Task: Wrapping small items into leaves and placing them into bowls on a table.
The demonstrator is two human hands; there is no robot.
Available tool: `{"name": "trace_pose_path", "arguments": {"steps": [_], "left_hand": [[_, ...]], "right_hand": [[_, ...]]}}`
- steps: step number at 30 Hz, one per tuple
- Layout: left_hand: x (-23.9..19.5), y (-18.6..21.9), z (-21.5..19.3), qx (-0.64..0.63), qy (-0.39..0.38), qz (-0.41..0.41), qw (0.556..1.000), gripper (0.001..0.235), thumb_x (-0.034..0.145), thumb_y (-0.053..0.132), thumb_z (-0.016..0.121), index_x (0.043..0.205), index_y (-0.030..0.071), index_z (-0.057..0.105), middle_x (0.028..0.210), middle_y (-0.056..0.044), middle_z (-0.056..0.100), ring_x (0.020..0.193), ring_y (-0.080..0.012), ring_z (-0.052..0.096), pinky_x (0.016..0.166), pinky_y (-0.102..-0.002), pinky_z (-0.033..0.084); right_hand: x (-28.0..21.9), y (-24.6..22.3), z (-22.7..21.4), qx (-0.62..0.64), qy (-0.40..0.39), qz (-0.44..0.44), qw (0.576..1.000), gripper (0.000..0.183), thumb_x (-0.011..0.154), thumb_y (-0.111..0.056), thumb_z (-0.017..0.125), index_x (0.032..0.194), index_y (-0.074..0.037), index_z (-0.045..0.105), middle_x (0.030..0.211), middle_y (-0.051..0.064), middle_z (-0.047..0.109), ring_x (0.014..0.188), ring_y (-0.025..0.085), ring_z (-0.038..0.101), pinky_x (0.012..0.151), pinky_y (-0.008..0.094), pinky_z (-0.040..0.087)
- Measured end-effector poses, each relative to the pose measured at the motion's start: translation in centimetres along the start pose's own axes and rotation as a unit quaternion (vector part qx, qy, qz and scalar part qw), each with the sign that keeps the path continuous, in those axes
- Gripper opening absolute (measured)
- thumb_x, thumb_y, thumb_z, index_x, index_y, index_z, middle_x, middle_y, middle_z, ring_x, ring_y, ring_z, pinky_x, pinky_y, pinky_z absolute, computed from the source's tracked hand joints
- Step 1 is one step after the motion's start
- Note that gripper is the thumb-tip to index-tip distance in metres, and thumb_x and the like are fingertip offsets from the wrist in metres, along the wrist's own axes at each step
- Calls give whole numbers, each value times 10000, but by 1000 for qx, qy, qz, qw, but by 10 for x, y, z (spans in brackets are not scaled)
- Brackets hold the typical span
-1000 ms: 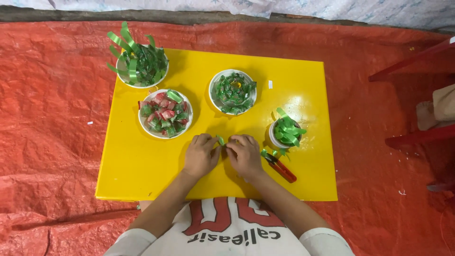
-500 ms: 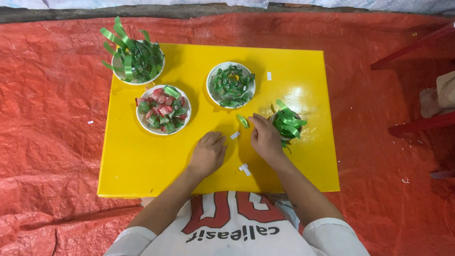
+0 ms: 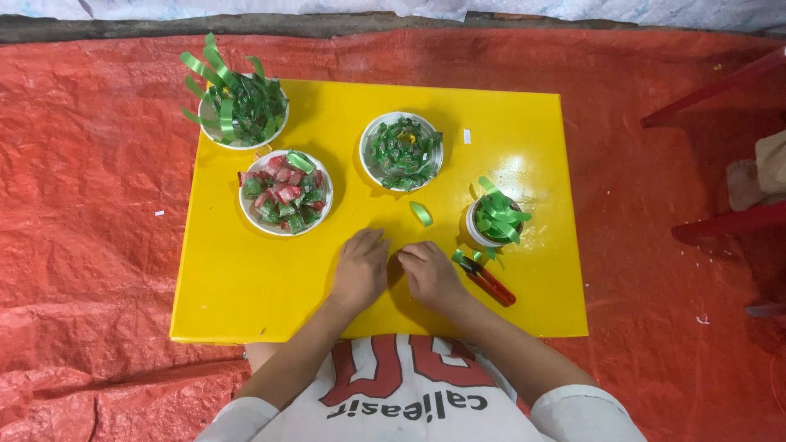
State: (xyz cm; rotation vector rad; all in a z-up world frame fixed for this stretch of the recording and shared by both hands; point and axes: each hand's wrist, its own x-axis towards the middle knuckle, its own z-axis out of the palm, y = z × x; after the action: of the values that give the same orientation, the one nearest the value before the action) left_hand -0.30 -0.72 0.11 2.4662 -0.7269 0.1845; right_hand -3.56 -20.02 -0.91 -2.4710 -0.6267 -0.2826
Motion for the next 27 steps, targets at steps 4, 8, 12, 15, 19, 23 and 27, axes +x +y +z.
{"name": "trace_pose_path", "arguments": {"steps": [4, 8, 12, 15, 19, 23, 27], "left_hand": [[-4, -8, 15, 28, -11, 54, 998, 326, 957, 80, 593, 1253, 17, 715, 1275, -144, 697, 1288, -308, 601, 1078, -439, 490], [3, -7, -1, -35, -3, 40, 999, 330, 918, 60, 635, 1230, -5, 719, 1202, -149, 721, 1201, -300, 653, 1053, -406, 516], [2, -7, -13, -248, 35, -104, 963, 276, 922, 60, 680, 1191, 53, 740, 1055, -93, 750, 1017, -251, 731, 905, -361, 612], [-13, -15, -33, -380, 59, -176, 906, 255, 948, 25, 646, 1193, -24, 700, 1070, -182, 720, 1045, -323, 733, 899, -422, 615], [-60, -18, -82, -244, 61, -179, 951, 190, 893, 65, 735, 1081, 61, 766, 984, -77, 717, 945, -227, 754, 808, -309, 642], [-117, -48, -105, -1, 68, -169, 983, 211, 882, 137, 772, 1086, 89, 791, 1012, -85, 725, 998, -229, 736, 885, -320, 612], [-151, -62, -109, 39, 54, -215, 974, 322, 928, 185, 717, 1210, 34, 751, 1148, -153, 712, 1002, -298, 683, 970, -463, 545]], "right_hand": [[21, -5, -11, 32, -17, 50, 998, 238, 1009, -52, 496, 1048, -72, 730, 997, 55, 658, 989, 248, 649, 854, 346, 532], [33, -10, -16, 84, -17, 57, 995, 193, 968, -38, 567, 1059, -65, 735, 979, 51, 673, 940, 252, 672, 823, 356, 545], [38, 0, -7, 83, -25, 83, 993, 200, 927, -77, 639, 1119, -81, 697, 1018, 62, 657, 966, 268, 666, 837, 389, 552], [52, -5, 1, 26, -65, 47, 996, 242, 885, -38, 675, 1125, -38, 698, 1029, 123, 653, 1002, 336, 668, 847, 432, 565], [48, 1, 13, 10, -75, 8, 997, 198, 972, -22, 562, 1088, -56, 719, 965, 83, 625, 914, 263, 664, 762, 321, 560], [53, -2, -1, 31, -106, -9, 994, 154, 981, 9, 546, 1027, -19, 690, 944, 129, 608, 876, 305, 648, 748, 354, 557], [58, 16, 3, 53, -208, 49, 976, 130, 993, -72, 566, 1090, -54, 652, 1065, 107, 623, 978, 301, 607, 785, 430, 514]]}}
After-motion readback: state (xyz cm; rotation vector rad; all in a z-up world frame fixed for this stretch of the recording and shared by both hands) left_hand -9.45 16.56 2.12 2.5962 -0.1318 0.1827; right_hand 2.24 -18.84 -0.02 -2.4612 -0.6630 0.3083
